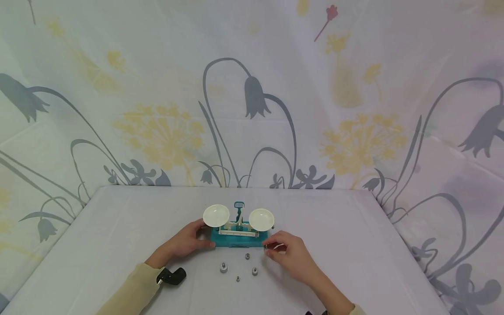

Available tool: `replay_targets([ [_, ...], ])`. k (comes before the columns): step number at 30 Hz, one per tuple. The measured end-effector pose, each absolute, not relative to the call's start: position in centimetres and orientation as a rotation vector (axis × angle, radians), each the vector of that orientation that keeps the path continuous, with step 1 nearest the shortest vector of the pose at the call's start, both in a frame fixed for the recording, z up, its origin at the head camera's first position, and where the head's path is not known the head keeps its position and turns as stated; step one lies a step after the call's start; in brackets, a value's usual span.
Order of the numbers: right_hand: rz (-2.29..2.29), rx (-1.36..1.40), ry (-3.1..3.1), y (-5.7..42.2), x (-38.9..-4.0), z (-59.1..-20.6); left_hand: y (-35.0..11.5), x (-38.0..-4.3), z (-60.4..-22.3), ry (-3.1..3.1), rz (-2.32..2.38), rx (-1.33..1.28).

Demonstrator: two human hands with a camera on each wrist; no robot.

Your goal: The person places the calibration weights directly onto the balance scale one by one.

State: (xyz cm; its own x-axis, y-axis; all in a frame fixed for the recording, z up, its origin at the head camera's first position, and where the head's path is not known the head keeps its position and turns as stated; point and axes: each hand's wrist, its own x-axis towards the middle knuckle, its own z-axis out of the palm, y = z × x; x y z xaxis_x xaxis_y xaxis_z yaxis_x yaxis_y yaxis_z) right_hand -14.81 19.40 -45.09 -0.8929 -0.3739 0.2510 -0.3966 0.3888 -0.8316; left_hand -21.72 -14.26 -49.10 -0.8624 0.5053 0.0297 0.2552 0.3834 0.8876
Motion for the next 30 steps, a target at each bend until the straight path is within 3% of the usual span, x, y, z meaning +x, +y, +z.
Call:
replay_targets([
  [30,1.489,0.707,-2.56,19.8,-15.6,-42.9,-14.2,-21.6,-49.1,2.41,1.468,0.655],
])
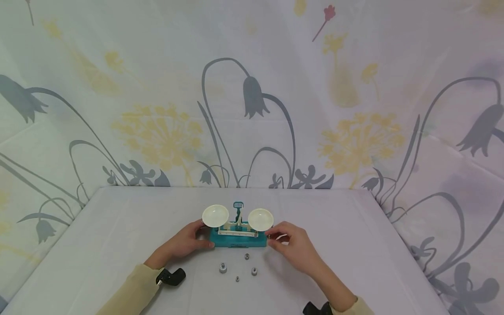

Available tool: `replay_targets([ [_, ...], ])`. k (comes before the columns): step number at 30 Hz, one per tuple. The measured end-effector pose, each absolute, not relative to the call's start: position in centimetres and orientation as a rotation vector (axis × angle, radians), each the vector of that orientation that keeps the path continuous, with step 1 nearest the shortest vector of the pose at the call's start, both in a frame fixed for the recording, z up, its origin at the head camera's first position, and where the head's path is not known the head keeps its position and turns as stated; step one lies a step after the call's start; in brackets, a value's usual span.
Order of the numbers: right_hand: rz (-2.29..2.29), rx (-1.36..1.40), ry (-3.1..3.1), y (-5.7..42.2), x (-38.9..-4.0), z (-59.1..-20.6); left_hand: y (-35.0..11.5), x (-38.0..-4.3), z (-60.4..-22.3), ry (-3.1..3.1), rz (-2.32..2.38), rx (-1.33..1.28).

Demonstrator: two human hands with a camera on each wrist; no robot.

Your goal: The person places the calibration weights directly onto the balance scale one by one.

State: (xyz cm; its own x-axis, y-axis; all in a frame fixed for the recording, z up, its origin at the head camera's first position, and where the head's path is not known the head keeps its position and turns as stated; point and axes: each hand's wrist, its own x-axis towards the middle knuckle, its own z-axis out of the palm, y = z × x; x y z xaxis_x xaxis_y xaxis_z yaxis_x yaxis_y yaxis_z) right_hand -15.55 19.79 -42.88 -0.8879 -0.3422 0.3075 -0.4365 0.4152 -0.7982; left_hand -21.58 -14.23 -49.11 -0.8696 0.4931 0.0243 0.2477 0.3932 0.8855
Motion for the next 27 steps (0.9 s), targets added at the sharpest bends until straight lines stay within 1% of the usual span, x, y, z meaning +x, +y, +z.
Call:
replay_targets([
  [27,1.348,0.663,-2.612,20.0,-17.9,-40.9,-14.1,-21.5,-49.0,2.412,1.454,0.665],
])
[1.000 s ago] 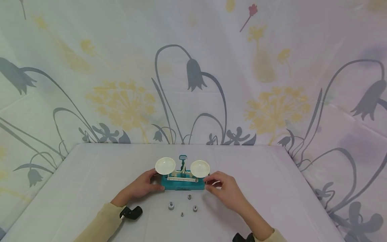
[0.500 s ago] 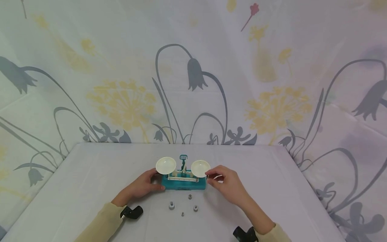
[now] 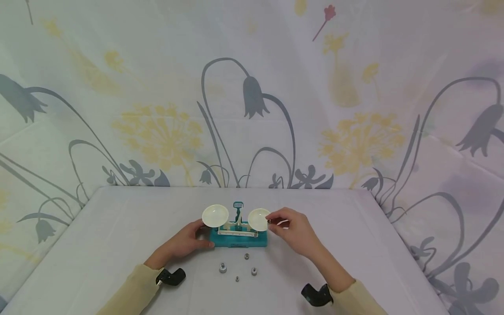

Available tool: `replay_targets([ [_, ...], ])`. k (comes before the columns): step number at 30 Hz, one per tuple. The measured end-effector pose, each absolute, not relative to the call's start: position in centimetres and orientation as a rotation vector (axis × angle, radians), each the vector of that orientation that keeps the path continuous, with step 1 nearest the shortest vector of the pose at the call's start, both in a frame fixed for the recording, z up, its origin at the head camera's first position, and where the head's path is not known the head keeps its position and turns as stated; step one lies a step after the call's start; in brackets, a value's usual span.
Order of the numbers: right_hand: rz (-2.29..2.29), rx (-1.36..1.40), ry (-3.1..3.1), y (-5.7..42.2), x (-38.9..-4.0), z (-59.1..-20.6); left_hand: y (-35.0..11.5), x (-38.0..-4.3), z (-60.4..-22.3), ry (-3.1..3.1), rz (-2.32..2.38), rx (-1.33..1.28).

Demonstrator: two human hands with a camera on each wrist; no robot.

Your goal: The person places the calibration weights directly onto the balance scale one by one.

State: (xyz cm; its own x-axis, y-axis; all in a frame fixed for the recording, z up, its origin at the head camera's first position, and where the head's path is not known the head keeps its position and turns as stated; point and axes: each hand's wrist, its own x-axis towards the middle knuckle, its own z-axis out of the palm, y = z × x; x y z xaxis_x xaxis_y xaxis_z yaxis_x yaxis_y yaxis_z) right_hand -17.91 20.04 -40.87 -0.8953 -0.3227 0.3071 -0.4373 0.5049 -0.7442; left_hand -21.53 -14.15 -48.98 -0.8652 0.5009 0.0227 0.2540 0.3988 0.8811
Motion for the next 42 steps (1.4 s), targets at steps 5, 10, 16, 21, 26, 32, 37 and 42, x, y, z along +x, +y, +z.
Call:
replay_targets([
  [5,1.331,0.656,-2.64,19.9,-18.3,-40.8,-14.2,-21.5,-49.0,2.424,1.441,0.657],
  [10,1.327,0.653,-2.656,19.8,-18.7,-40.7,-14.2,-21.5,-49.1,2.416,1.441,0.657],
  [16,1.337,0.655,-2.662,19.7,-19.4,-40.6,-14.2,-21.6,-49.1,2.402,1.444,0.659],
  [21,1.338,0.664,-2.663,19.6,-19.8,-40.6,-14.2,-21.6,-49.2,2.4,1.447,0.637],
  [26,1.323,0.673,-2.673,19.5,-20.2,-40.4,-14.2,-21.6,-49.2,2.41,1.44,0.635],
  [32,1.315,0.669,-2.696,19.2,-20.8,-40.3,-14.1,-21.7,-49.2,2.421,1.438,0.637],
  [37,1.304,0.688,-2.699,18.9,-21.2,-40.3,-14.1,-21.7,-49.1,2.427,1.444,0.638],
  [42,1.301,0.707,-2.706,18.7,-21.4,-40.2,-14.1,-21.6,-49.0,2.399,1.471,0.629],
])
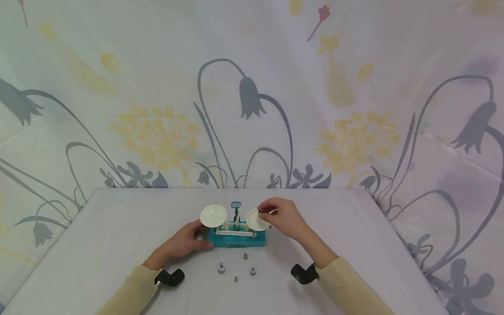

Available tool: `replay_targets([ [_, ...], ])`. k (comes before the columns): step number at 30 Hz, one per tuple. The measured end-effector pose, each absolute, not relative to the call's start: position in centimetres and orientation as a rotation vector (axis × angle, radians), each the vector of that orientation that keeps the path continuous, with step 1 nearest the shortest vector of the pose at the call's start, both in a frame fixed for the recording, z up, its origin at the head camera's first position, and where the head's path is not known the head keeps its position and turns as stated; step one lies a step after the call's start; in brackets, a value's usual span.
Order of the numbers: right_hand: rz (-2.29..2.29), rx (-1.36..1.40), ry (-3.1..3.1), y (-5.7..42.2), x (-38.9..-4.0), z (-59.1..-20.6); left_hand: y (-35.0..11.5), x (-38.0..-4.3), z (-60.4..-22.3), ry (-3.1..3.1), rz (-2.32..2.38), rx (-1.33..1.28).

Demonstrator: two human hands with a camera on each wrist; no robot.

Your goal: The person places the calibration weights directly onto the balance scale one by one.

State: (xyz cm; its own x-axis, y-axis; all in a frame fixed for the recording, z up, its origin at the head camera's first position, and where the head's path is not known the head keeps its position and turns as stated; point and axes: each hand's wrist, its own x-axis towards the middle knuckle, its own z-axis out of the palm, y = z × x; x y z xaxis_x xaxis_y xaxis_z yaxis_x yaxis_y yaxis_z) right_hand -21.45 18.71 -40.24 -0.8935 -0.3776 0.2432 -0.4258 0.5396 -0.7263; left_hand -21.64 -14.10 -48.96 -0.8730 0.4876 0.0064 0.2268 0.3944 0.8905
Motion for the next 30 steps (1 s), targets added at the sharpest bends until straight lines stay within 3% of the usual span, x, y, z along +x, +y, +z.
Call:
replay_targets([
  [30,1.285,0.777,-2.796,17.77,-22.27,-40.75,-14.14,-21.61,-49.01,2.4,1.474,0.634],
])
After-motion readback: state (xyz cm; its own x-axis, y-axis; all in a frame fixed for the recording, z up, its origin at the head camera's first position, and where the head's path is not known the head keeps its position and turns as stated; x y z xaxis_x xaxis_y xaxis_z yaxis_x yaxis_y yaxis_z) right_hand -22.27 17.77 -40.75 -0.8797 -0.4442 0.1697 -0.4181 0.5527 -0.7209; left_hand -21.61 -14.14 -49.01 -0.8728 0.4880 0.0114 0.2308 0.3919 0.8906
